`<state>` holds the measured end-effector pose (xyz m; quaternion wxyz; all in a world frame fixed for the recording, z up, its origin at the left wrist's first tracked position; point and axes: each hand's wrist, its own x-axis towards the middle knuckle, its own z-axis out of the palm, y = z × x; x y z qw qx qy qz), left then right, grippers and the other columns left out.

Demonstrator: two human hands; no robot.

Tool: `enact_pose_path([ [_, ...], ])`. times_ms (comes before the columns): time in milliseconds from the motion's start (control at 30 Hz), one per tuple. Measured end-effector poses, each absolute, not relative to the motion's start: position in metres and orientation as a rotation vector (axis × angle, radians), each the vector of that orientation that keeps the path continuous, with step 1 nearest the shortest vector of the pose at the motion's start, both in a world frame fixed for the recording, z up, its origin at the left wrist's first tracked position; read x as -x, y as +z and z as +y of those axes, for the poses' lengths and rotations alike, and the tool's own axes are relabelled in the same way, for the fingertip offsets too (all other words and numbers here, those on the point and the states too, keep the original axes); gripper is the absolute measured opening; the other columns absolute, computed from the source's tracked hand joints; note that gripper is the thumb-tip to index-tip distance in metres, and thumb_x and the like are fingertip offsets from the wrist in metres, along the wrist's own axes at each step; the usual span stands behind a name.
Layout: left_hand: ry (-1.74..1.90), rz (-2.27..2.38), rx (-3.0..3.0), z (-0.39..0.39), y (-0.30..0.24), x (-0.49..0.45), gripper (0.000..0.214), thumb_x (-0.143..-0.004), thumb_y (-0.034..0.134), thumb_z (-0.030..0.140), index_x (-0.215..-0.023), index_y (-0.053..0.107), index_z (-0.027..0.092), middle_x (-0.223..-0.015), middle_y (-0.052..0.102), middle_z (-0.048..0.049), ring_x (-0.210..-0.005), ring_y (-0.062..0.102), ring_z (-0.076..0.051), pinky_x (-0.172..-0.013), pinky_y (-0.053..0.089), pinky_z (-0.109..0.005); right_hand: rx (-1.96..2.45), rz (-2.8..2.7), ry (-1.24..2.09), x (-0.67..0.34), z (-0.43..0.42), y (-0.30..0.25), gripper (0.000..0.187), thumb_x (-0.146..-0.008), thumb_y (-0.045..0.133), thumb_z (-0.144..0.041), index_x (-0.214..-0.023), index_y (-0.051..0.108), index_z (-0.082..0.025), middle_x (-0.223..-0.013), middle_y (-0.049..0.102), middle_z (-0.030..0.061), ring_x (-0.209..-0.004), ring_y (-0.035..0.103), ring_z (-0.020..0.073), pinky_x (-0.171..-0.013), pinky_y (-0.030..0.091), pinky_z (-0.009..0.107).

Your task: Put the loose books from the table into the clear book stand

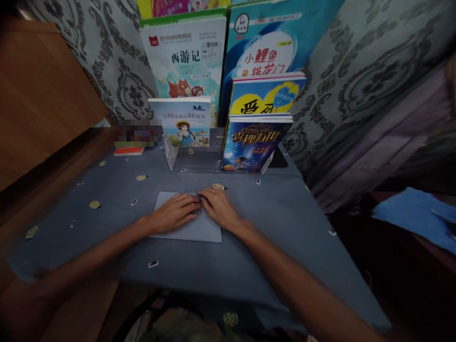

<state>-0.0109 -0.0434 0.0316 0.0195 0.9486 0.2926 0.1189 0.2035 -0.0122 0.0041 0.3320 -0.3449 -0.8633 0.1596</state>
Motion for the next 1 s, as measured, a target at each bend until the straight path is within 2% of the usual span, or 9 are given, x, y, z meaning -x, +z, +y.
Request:
enact_pose_path([
  [100,0.401,1.098,-2.912,-0.021,0.028,0.024,0.037,-0.106,0.033,0.036,-0.123,0.059,0.017,-0.120,0.065,-0.0104,-0.112,0.058,-0.022,-0.098,0.046,-0.040,0.894,-2.277,0.408,-0.204,-0.013,0.005,0.029,-0.095,0.047,-0.015,-0.111,0.070,-0.019,-0.098,0.072,0.0099,-0.093,0.064,0.0245,-0.089,0.051,0.044],
  [367,0.505,1.463,-2.814,0.023,0.026,0.051,0.041,-0.106,0.028,0.034,-0.105,0.065,0.015,-0.100,0.066,-0.0092,-0.095,0.059,-0.021,-0.092,0.047,-0.037,0.904,-2.348,0.352,-0.204,-0.014,0.007,0.027,-0.098,0.044,-0.017,-0.109,0.068,-0.017,-0.098,0.071,0.0112,-0.093,0.062,0.0255,-0.089,0.050,0.044],
  [633,0.669,1.400,-2.778,0.023,0.019,0.059,0.037,-0.105,0.031,0.035,-0.107,0.064,0.018,-0.097,0.067,-0.0078,-0.094,0.060,-0.022,-0.089,0.048,-0.037,0.899,-2.342,0.357,-0.204,-0.015,0.010,0.028,-0.097,0.045,-0.016,-0.107,0.070,-0.016,-0.098,0.071,0.0126,-0.093,0.063,0.0259,-0.087,0.050,0.043],
  [800,0.600,1.431,-2.906,0.012,0.028,0.070,0.036,-0.104,0.034,0.032,-0.112,0.064,0.016,-0.100,0.068,-0.0108,-0.094,0.059,-0.025,-0.083,0.047,-0.039,0.937,-2.187,0.481,-0.205,-0.013,0.009,0.028,-0.093,0.048,-0.014,-0.104,0.072,-0.019,-0.097,0.074,0.0091,-0.092,0.066,0.0231,-0.084,0.051,0.038],
  [1000,0.409,1.204,-3.013,-0.011,0.045,0.061,0.037,-0.104,0.036,0.034,-0.095,0.068,0.018,-0.088,0.066,-0.0083,-0.082,0.059,-0.021,-0.075,0.044,-0.035,1.150,-1.841,0.652,-0.207,-0.008,0.007,0.029,-0.091,0.050,-0.020,-0.109,0.072,-0.018,-0.099,0.077,0.0076,-0.082,0.069,0.0204,-0.072,0.050,0.031],
])
